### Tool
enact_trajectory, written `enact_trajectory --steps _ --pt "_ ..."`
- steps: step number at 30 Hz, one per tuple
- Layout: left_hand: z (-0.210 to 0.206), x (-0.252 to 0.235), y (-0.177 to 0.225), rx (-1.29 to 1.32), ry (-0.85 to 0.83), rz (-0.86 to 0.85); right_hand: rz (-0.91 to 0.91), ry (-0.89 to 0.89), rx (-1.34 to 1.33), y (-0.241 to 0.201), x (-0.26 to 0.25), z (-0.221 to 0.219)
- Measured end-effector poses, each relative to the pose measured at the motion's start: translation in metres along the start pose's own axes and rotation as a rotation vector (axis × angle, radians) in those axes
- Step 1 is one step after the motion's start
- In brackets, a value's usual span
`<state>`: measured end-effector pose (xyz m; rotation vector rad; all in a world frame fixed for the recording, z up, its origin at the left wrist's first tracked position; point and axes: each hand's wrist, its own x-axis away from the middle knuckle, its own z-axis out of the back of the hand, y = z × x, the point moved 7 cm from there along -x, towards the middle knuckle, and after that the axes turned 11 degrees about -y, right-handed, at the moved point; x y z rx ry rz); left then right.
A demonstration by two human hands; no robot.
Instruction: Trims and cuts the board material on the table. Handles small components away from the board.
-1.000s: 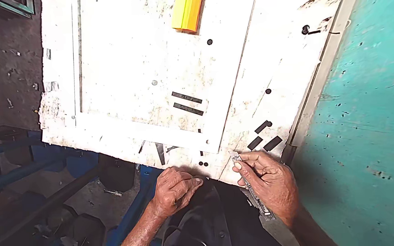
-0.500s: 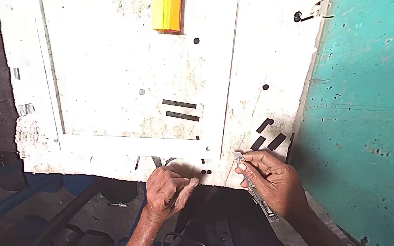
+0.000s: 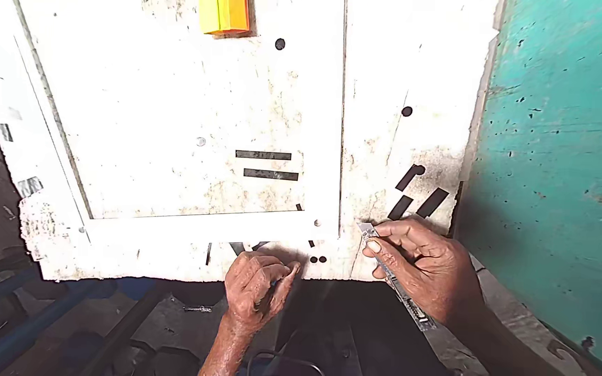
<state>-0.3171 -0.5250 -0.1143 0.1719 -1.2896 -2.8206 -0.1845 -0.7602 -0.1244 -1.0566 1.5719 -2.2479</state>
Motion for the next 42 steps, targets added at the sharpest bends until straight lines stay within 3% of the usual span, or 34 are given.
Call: enact_trajectory --steps 33,42 --pt "-0.002 -0.003 -0.002 -0.009 -0.065 0.003 0.045 0.012 0.006 -0.007 -0.004 -0.009" --pt "0.001 -0.009 -0.001 0.012 -0.15 -0.007 0.036 0.052 0.011 -0.009 -0.001 -0.012"
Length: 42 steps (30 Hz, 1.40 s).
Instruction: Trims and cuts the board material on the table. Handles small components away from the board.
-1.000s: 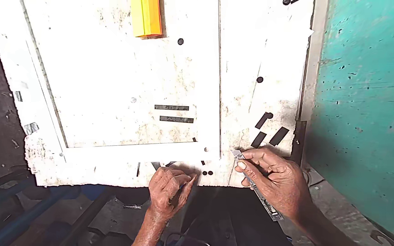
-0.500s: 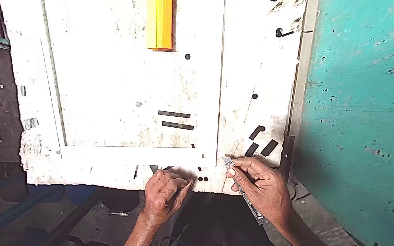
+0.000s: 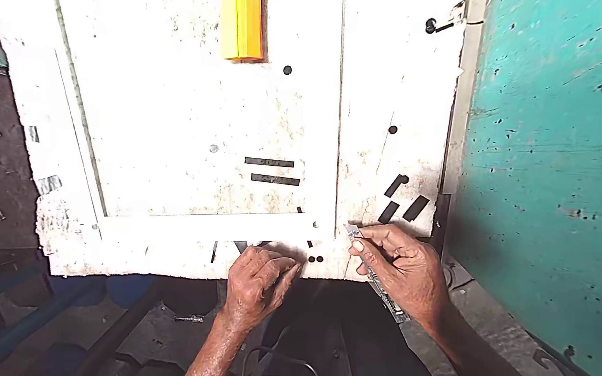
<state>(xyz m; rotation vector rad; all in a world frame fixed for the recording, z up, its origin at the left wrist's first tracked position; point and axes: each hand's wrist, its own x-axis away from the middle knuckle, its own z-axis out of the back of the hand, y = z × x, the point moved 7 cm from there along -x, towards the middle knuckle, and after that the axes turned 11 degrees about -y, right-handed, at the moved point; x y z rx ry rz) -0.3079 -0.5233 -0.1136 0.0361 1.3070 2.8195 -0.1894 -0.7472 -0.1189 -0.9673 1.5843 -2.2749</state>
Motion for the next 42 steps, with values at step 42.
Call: enact_trajectory --steps 42 --pt "-0.031 -0.056 0.032 -0.335 -0.26 0.005 0.005 -0.098 0.159 0.008 -0.018 0.005"
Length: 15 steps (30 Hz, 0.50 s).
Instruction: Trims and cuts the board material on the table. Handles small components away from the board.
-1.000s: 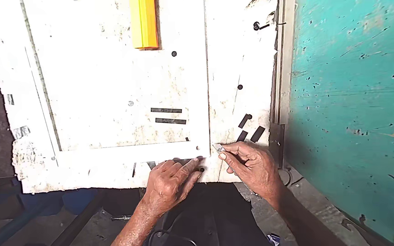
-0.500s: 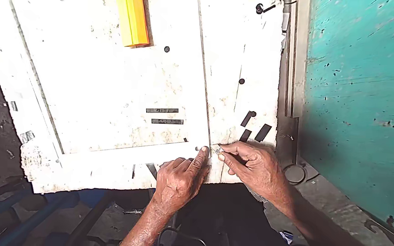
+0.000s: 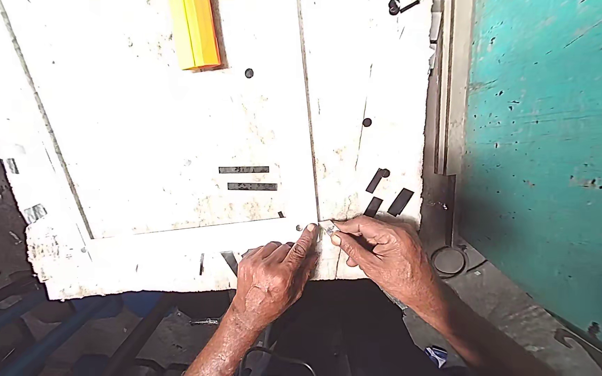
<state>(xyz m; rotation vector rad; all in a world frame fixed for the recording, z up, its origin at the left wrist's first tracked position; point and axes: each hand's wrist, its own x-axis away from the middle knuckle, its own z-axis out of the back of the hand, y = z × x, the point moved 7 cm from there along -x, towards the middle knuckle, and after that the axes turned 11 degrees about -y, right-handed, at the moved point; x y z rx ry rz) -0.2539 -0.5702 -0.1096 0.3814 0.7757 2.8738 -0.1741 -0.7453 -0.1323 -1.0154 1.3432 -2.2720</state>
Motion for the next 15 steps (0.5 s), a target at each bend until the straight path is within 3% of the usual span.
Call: enact_trajectory --steps 15 --pt "-0.0003 -0.0031 0.0023 -0.041 -0.028 0.01 -0.012 -0.004 -0.022 0.0009 -0.0009 0.0003"
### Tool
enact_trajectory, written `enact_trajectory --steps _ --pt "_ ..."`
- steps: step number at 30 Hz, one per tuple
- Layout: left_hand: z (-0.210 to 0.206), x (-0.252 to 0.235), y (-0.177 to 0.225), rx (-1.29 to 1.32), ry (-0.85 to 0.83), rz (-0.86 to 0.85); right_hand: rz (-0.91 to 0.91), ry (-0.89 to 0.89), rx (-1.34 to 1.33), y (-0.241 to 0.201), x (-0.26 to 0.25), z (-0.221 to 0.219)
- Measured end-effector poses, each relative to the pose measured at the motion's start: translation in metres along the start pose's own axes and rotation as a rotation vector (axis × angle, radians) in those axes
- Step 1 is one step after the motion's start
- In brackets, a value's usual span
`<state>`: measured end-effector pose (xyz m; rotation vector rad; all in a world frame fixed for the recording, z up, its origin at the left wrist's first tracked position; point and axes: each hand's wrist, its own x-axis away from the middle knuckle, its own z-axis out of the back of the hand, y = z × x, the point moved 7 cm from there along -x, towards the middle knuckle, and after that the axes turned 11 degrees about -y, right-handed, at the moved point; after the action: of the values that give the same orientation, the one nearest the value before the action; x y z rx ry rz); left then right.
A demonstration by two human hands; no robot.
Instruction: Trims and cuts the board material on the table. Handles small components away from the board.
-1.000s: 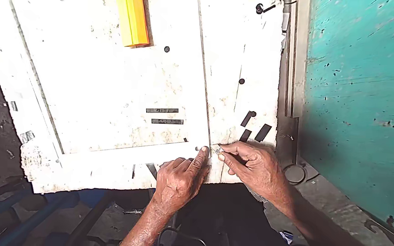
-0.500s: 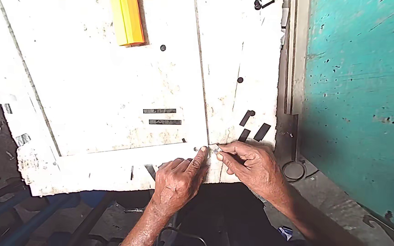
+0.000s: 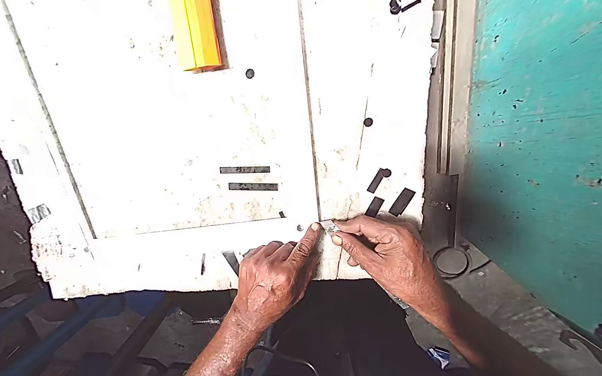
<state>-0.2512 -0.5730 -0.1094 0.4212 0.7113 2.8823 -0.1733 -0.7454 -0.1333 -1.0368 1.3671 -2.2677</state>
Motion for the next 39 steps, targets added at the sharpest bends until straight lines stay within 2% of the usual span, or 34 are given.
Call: enact_trajectory --steps 10,16,39 --pt "0.0003 -0.0005 0.0007 0.005 -0.029 0.002 0.006 0.0 -0.002 -0.0003 0.0003 -0.0005" --pt "-0.0009 0.0052 -0.0029 0.044 0.046 -0.031 0.022 0.018 -0.004 0.0006 0.0023 0.0002" --pt "0.0023 -0.0017 -0.0013 0.045 0.001 -0.003 0.019 -0.024 -0.024 -0.0016 0.0 -0.0006"
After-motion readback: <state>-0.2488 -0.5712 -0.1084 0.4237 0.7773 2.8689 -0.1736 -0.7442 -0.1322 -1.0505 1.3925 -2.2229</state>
